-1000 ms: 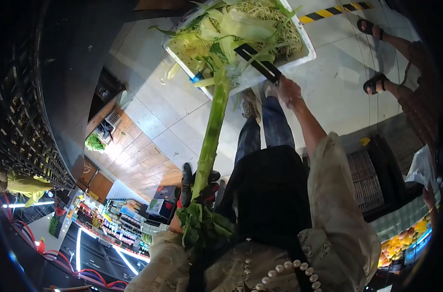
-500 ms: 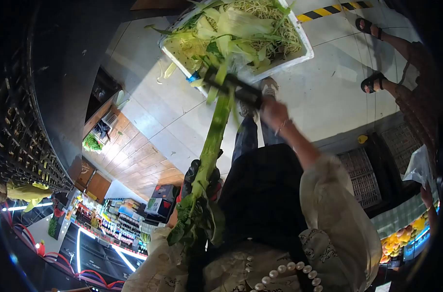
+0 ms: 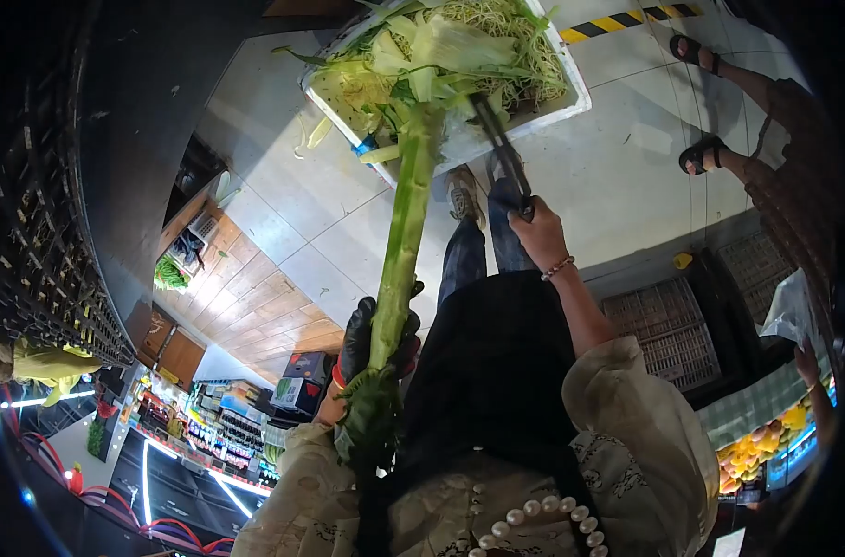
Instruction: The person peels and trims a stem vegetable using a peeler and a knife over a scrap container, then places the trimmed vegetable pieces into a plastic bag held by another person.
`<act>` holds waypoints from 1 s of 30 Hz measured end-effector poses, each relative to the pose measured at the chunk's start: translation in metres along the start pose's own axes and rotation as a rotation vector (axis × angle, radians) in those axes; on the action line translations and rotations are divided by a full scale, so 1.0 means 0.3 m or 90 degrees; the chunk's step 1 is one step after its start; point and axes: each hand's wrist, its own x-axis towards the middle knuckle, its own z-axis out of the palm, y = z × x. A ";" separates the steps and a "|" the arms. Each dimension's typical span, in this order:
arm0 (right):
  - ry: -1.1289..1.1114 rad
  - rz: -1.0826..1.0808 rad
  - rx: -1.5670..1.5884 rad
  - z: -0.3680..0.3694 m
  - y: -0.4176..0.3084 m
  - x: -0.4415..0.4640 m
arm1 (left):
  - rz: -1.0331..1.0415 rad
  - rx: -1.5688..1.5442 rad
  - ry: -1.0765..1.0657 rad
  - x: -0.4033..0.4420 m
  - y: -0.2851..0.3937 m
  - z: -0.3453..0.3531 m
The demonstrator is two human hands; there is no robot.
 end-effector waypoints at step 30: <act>-0.245 -0.407 -0.149 0.033 -0.191 -0.218 | 0.033 0.065 0.226 0.004 0.014 0.031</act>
